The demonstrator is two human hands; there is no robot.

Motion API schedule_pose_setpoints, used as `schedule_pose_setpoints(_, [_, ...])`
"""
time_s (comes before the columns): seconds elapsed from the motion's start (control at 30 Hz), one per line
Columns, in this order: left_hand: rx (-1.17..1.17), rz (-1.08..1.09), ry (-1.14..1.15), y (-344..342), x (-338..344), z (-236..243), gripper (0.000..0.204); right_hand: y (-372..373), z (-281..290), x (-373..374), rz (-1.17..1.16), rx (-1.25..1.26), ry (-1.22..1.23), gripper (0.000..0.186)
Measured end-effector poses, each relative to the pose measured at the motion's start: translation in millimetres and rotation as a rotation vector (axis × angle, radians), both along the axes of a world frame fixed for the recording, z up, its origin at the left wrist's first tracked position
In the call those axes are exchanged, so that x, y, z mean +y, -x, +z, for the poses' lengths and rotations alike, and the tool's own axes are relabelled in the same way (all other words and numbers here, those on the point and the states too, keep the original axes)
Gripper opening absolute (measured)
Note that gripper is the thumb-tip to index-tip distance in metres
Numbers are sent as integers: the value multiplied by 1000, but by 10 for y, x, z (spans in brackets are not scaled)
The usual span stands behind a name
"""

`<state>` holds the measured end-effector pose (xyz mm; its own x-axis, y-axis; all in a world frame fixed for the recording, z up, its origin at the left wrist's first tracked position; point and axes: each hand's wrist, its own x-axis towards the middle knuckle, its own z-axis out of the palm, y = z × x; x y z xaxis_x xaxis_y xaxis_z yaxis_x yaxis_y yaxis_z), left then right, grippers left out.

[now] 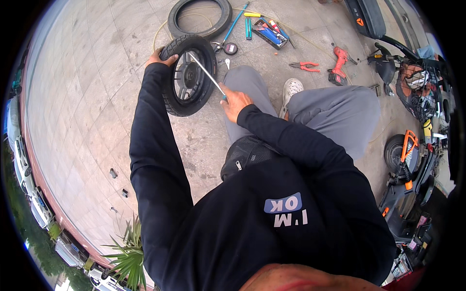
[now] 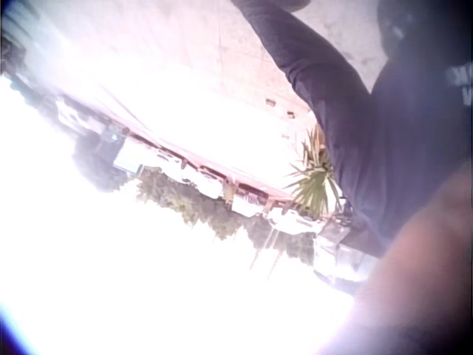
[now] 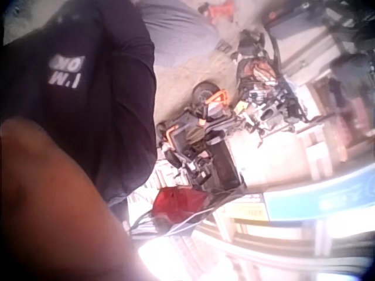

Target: The person removes a tire from a scooter wheel using tire levers. They pry the tire bead over the rim edge and work around the circumference to detach the tire. After removal, the person inspects the tire and dips it into a basin of water.

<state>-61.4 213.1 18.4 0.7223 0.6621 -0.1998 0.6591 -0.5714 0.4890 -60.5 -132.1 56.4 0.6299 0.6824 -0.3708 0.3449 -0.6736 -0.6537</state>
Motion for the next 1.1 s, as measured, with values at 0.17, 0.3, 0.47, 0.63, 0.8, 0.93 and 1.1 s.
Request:
schedule_pose_setpoints(0.17, [168,167,-53,-479,14,-88,89,438,-403,668,-277,318,-252,58])
schedule_pose_setpoints(0.3, [221,135,49,-426,-157,-1,98,224,167,369,-460,1184,-427,60])
schedule_pose_setpoints(0.47, [-148,-50,407,-228,-70,34,116,-547,887,-366,29,385,6,56])
schedule_pose_setpoints(0.63, [-176,40,-43,271,-732,44,100,-1024,1574,-606,470,-487,294,45])
schedule_pose_setpoints(0.8, [-108,14,-115,378,-690,199,85,-1214,2046,-153,669,-688,359,31])
schedule_pose_setpoints(0.93, [38,-44,-195,374,-693,260,80,-1389,2239,262,718,-680,349,18])
schedule_pose_setpoints(1.1, [-17,-43,-136,266,-651,228,72,-1618,2417,756,878,-568,563,29])
